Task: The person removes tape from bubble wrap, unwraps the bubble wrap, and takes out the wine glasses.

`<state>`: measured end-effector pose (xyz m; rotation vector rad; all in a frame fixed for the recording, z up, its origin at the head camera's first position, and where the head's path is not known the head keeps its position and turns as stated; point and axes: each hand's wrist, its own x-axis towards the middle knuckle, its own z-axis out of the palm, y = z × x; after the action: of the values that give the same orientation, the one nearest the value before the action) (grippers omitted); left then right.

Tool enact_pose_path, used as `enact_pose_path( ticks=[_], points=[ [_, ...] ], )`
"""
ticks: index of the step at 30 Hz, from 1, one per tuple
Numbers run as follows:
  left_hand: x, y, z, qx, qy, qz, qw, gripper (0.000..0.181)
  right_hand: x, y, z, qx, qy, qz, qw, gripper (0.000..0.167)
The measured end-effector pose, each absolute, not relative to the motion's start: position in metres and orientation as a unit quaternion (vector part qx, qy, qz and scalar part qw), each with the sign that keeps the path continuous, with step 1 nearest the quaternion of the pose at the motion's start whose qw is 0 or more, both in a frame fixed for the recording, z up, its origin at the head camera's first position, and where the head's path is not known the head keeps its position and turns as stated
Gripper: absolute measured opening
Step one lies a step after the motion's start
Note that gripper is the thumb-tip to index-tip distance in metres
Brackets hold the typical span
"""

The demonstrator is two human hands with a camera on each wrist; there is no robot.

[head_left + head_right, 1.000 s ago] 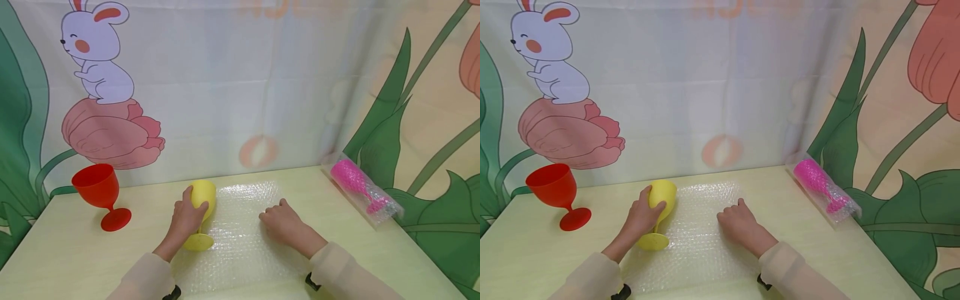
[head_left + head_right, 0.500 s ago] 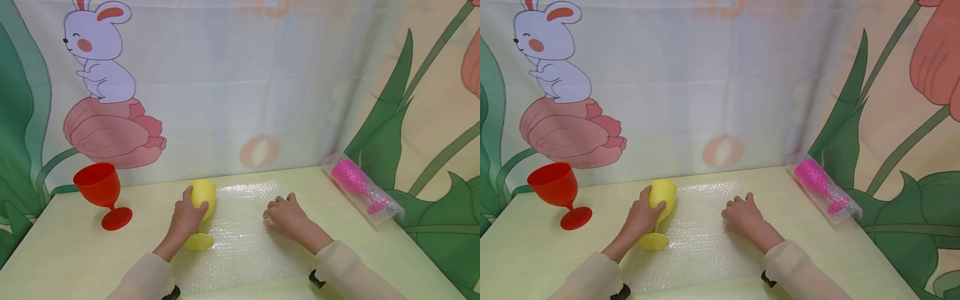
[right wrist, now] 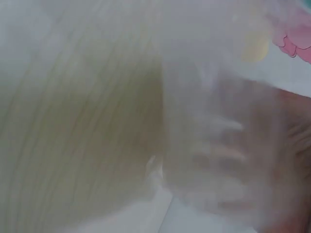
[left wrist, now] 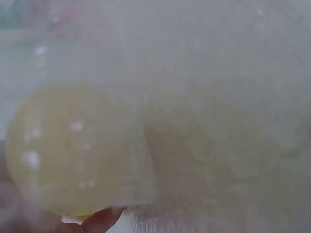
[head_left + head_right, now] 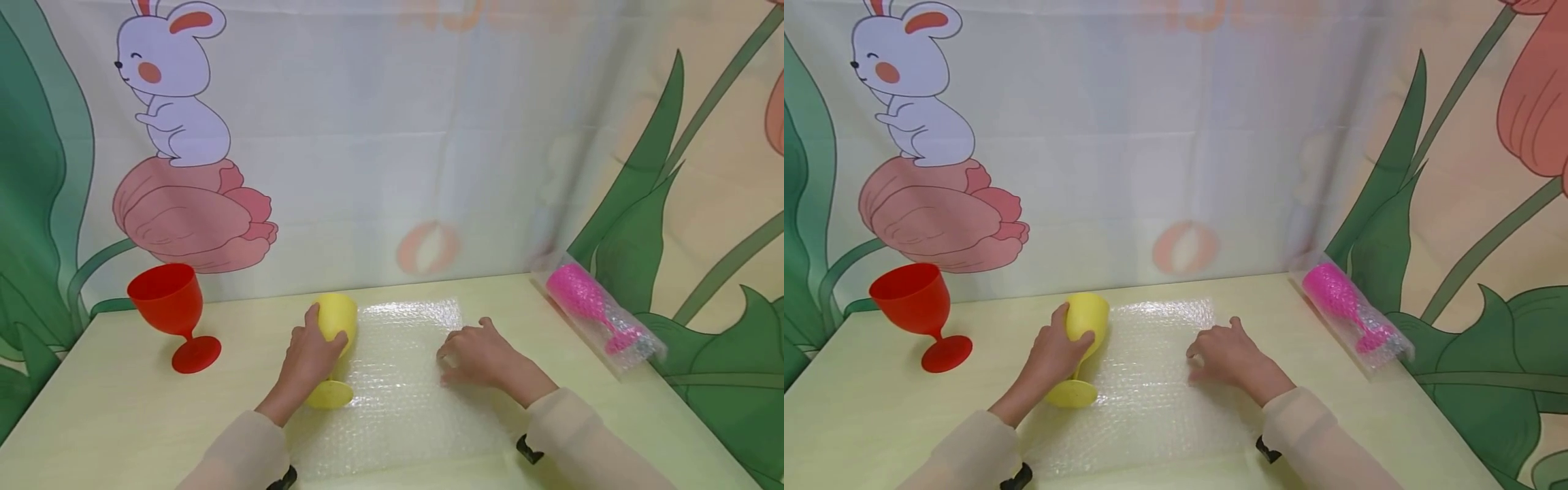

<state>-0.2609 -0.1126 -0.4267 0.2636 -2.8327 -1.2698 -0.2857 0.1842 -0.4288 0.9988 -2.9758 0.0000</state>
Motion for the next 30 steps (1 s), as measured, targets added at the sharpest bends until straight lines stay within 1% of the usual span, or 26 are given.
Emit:
enact_pose_path(
  ticks=[2, 4, 8, 14, 21, 25, 30],
  points=[
    [-0.259, -0.113, -0.427, 0.081, -0.910, -0.407, 0.015, 0.086, -0.285, 0.183, -0.429, 0.315, -0.949, -0.001, -0.009, 0.040],
    [-0.257, -0.115, -0.427, 0.076, -0.910, -0.408, 0.017, 0.090, -0.283, 0.179, -0.427, 0.312, -0.950, -0.012, -0.017, 0.050],
    [-0.256, -0.119, -0.429, 0.069, -0.910, -0.408, 0.020, 0.096, -0.276, 0.167, -0.422, 0.305, -0.950, -0.069, -0.016, 0.056],
    [-0.255, -0.128, -0.432, 0.079, -0.909, -0.409, 0.022, 0.095, -0.271, 0.152, -0.418, 0.283, -0.948, -0.145, -0.018, 0.048],
    [-0.253, -0.133, -0.435, 0.082, -0.903, -0.420, 0.043, 0.095, -0.261, 0.141, -0.414, 0.256, -0.958, -0.108, -0.066, 0.038],
    [-0.250, -0.137, -0.437, 0.086, -0.892, -0.440, 0.059, 0.094, -0.256, 0.138, -0.412, 0.260, -0.958, -0.111, -0.056, 0.035],
    [-0.249, -0.141, -0.439, 0.084, -0.876, -0.471, 0.063, 0.095, -0.255, 0.136, -0.411, 0.277, -0.951, -0.129, -0.038, 0.031]
  ],
)
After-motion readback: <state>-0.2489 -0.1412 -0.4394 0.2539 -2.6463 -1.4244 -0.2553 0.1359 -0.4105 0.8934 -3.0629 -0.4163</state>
